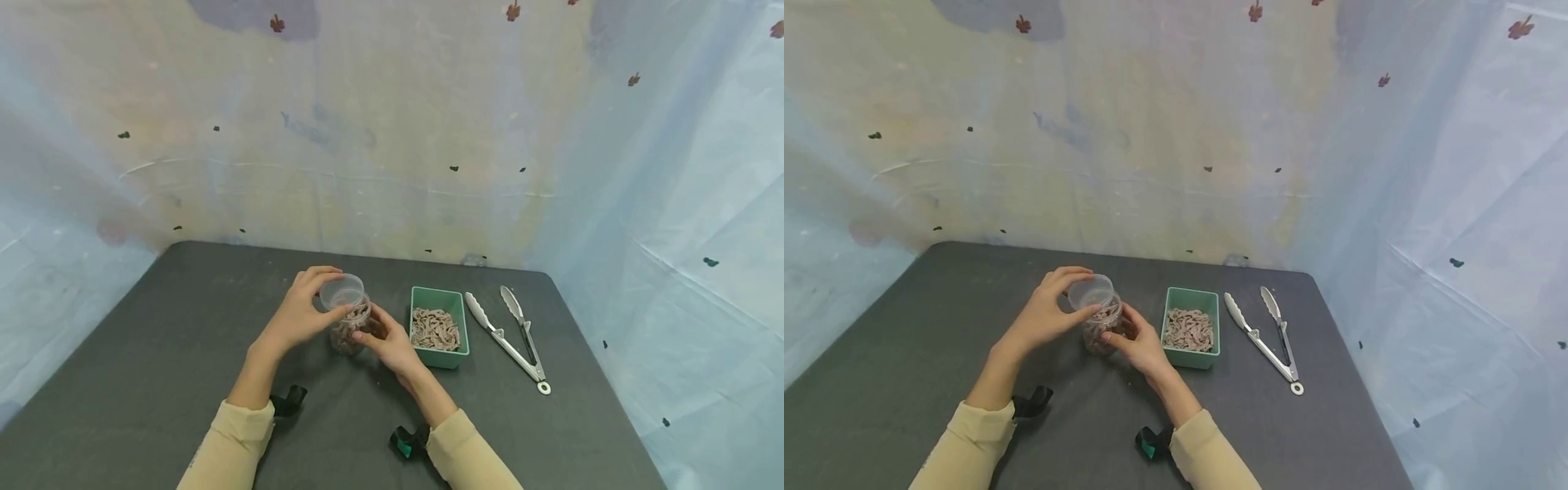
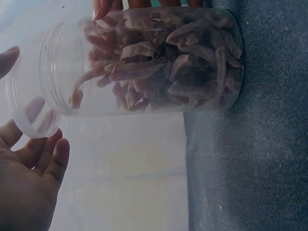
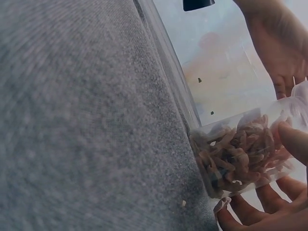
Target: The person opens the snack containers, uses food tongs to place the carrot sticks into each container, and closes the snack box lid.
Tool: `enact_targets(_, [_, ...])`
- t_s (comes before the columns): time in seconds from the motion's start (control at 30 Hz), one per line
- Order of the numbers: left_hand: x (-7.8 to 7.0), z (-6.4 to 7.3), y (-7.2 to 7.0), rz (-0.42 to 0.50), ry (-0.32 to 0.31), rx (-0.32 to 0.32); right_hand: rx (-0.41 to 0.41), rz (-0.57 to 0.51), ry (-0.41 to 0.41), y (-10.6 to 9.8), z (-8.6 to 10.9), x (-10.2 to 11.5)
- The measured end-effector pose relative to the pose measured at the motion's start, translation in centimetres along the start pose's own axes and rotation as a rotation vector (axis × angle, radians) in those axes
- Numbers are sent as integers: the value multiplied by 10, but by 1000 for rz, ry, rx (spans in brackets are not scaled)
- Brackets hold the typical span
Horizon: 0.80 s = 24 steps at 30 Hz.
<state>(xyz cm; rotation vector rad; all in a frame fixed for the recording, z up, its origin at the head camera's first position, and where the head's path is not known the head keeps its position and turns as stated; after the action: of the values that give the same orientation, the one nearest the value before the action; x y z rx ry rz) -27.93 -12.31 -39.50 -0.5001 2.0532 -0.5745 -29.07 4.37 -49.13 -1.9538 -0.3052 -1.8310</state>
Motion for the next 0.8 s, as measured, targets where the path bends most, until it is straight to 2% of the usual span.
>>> enact_targets(0.37, [3, -1, 13, 7, -28, 68, -2, -2, -4, -1, 1, 1])
enact_targets(0.8, [6, 2, 19, 1, -38, 88, 1, 3, -14, 0, 1, -1])
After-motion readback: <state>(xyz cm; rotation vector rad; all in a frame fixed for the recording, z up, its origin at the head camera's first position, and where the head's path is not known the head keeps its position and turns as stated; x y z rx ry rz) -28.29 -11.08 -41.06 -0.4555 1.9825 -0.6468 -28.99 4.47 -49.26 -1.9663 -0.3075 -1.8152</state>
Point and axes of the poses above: each hand's wrist, its own z-axis away from the middle knuckle, its own y-axis out of the palm, x = y × z, the point moved 8 cm from there along -z, towards the middle knuckle, and after that the axes turned 3 degrees about z, right-handed, at the moved point
